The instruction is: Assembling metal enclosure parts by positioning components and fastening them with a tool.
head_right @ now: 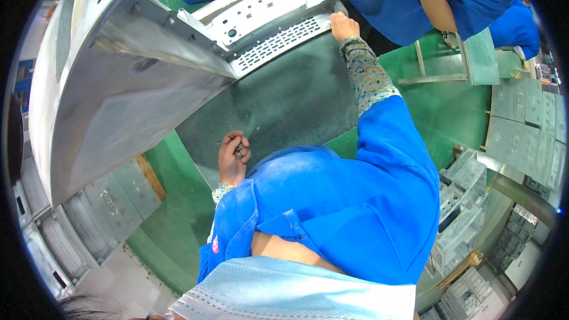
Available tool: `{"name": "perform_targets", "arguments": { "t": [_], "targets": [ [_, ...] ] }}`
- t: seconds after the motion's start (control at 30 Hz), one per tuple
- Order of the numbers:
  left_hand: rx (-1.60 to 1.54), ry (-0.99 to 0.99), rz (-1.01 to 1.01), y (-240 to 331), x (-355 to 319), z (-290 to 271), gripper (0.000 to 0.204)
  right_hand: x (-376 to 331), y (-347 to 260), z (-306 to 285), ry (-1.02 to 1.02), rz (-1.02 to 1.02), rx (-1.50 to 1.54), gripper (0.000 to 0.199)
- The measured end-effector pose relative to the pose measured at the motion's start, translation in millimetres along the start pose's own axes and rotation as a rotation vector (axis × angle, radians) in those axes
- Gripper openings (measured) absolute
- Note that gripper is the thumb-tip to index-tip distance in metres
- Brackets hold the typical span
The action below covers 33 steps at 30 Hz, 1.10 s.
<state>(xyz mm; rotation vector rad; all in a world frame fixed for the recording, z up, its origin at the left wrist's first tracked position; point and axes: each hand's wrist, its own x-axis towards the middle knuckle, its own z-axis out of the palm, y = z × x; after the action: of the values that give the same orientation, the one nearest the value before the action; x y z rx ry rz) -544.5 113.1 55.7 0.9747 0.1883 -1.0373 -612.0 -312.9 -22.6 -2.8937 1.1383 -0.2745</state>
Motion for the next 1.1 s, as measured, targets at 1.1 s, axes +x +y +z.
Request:
{"name": "perform_targets", "arguments": {
  "t": [1.1],
  "targets": [
    [-0.474, -0.125, 0.035, -23, -19, -12, 0.014, -103, -101, 8, 0.21, -0.166, 0.471, 0.016]
  ]
}}
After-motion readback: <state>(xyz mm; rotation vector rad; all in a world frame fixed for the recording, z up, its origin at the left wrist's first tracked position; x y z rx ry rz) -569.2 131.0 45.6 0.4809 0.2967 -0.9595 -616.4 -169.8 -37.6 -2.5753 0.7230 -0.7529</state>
